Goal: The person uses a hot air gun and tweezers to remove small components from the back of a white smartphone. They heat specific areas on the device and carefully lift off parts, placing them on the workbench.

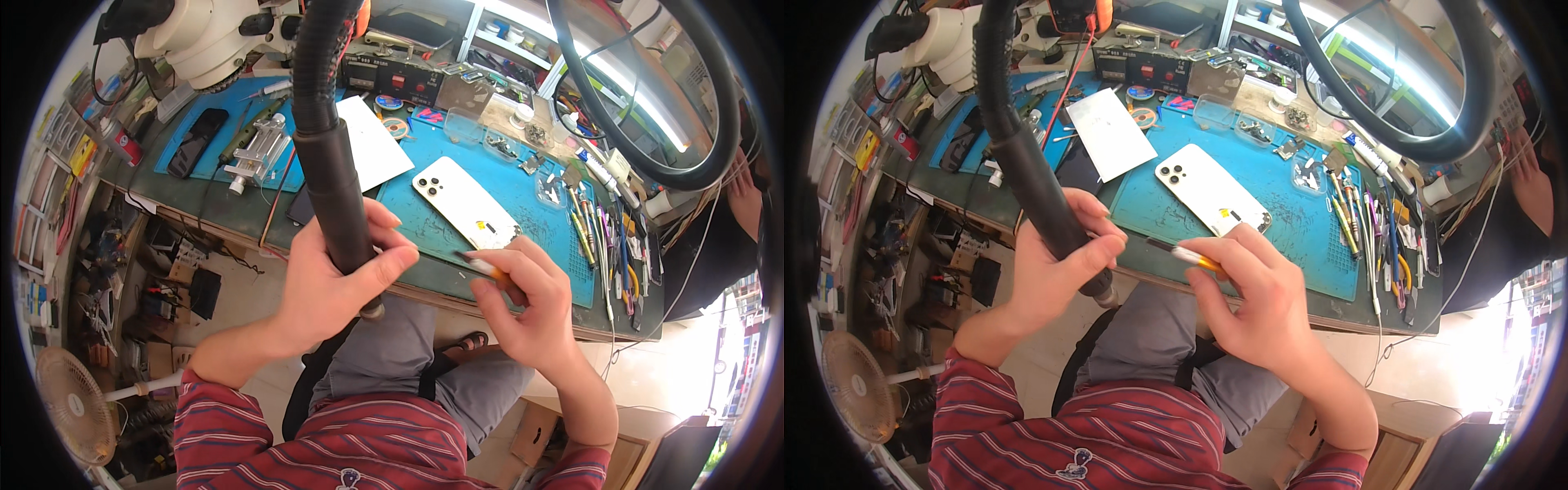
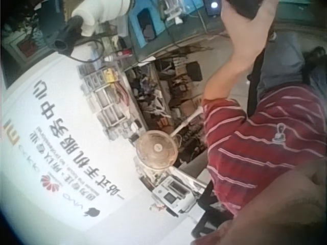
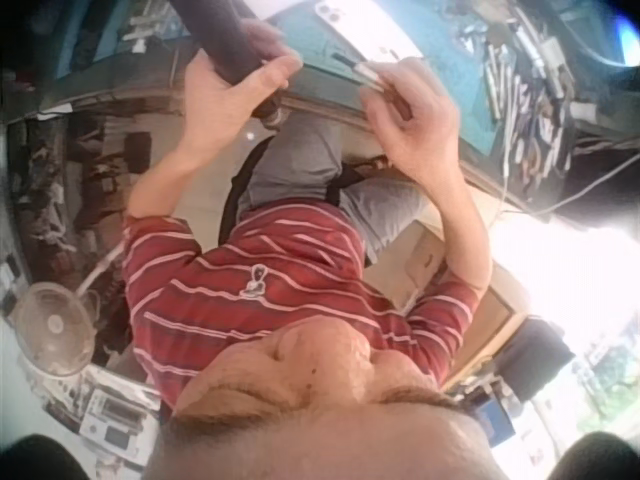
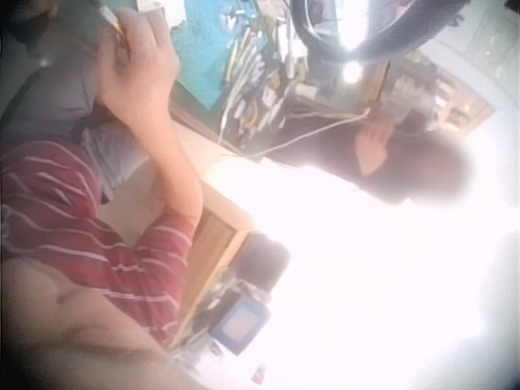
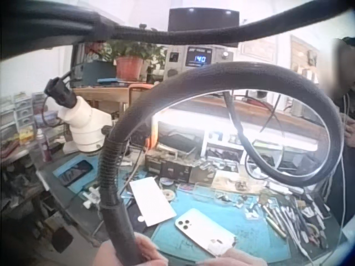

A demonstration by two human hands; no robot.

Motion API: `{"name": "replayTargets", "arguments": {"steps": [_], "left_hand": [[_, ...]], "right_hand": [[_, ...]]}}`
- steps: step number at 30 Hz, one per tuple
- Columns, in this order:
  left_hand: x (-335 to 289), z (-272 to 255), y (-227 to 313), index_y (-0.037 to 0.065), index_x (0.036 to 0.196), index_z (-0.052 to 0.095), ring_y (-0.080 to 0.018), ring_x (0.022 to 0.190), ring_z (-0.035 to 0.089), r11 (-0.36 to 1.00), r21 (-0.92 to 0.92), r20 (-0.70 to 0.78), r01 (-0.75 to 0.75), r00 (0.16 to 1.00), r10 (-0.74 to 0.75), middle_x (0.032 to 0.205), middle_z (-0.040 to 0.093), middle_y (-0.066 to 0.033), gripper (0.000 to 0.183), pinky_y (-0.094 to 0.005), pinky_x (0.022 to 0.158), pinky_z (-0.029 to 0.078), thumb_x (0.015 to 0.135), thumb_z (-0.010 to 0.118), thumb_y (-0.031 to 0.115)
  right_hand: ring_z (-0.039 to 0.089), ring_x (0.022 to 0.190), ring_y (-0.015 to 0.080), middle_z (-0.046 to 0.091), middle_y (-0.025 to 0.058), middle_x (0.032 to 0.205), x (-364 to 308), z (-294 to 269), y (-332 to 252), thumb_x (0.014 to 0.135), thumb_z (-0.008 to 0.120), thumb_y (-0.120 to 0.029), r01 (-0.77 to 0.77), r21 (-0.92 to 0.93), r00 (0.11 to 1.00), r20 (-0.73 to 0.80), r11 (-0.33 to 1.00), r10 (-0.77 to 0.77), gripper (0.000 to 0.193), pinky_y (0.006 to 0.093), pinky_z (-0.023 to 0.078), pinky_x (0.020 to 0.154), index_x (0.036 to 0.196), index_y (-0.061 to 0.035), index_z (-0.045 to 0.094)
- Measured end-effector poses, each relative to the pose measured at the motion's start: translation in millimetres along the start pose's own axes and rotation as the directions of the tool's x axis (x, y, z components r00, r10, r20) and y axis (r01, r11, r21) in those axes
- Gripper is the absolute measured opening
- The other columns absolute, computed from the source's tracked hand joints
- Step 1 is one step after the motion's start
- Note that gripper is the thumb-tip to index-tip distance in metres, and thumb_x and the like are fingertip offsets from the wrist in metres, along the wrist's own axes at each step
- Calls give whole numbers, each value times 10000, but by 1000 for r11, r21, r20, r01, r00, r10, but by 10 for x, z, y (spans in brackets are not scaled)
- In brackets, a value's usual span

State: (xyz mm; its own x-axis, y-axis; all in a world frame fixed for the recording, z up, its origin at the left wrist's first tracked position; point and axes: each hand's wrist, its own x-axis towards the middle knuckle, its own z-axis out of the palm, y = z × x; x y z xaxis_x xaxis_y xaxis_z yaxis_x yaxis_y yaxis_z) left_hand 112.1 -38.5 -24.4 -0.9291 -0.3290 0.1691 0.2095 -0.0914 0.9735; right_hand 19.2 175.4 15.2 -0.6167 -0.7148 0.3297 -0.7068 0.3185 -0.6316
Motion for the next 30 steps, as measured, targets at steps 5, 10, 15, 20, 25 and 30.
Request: {"name": "replayTargets", "arguments": {"steps": [5,10,15,20,25,30], "left_hand": [[-113,202,-10,17,1148,584,-65,827,640,997,-60,22,44,999,-43,924,690,-36,332,-210,668,504,869,761,55],[-85,301,-6,-5,1165,581,-82,752,649,975,-192,38,109,994,-104,930,708,-66,275,-221,650,511,919,692,47],[-33,398,64,-29,1213,555,-116,825,672,942,-269,125,200,977,-171,1047,716,-123,287,-246,665,528,952,639,55],[45,308,160,-28,1212,545,-140,830,675,971,-209,77,112,992,-98,1050,714,-160,276,-273,684,537,957,615,53],[185,185,238,-24,1185,494,-180,742,649,981,-178,-12,-78,997,77,904,694,-163,246,-309,636,531,953,562,21],[253,104,352,-23,1199,473,-181,720,632,982,-148,-32,-120,993,116,897,683,-168,272,-306,612,524,952,566,40]], "right_hand": [[669,752,185,649,75,918,2,125,-159,761,697,65,88,182,990,-124,979,-66,358,294,531,592,1093,-68,709],[666,700,209,653,58,926,11,204,-58,752,717,40,262,-51,928,-261,964,-266,299,309,530,566,1029,-71,728],[648,658,193,647,52,896,-8,155,36,757,735,-4,326,-427,827,-304,844,-473,272,308,513,542,1011,-101,733],[633,648,224,665,90,893,85,-65,621,788,728,9,53,-365,860,-456,929,-229,170,319,490,539,936,-66,690],[633,707,310,662,142,867,441,-646,1625,870,690,-77,-256,-354,846,-532,900,31,102,390,502,660,956,-22,686],[662,883,337,691,113,947,636,-561,1933,804,662,-81,-218,-505,927,-375,835,16,171,418,529,795,963,-85,722]]}}
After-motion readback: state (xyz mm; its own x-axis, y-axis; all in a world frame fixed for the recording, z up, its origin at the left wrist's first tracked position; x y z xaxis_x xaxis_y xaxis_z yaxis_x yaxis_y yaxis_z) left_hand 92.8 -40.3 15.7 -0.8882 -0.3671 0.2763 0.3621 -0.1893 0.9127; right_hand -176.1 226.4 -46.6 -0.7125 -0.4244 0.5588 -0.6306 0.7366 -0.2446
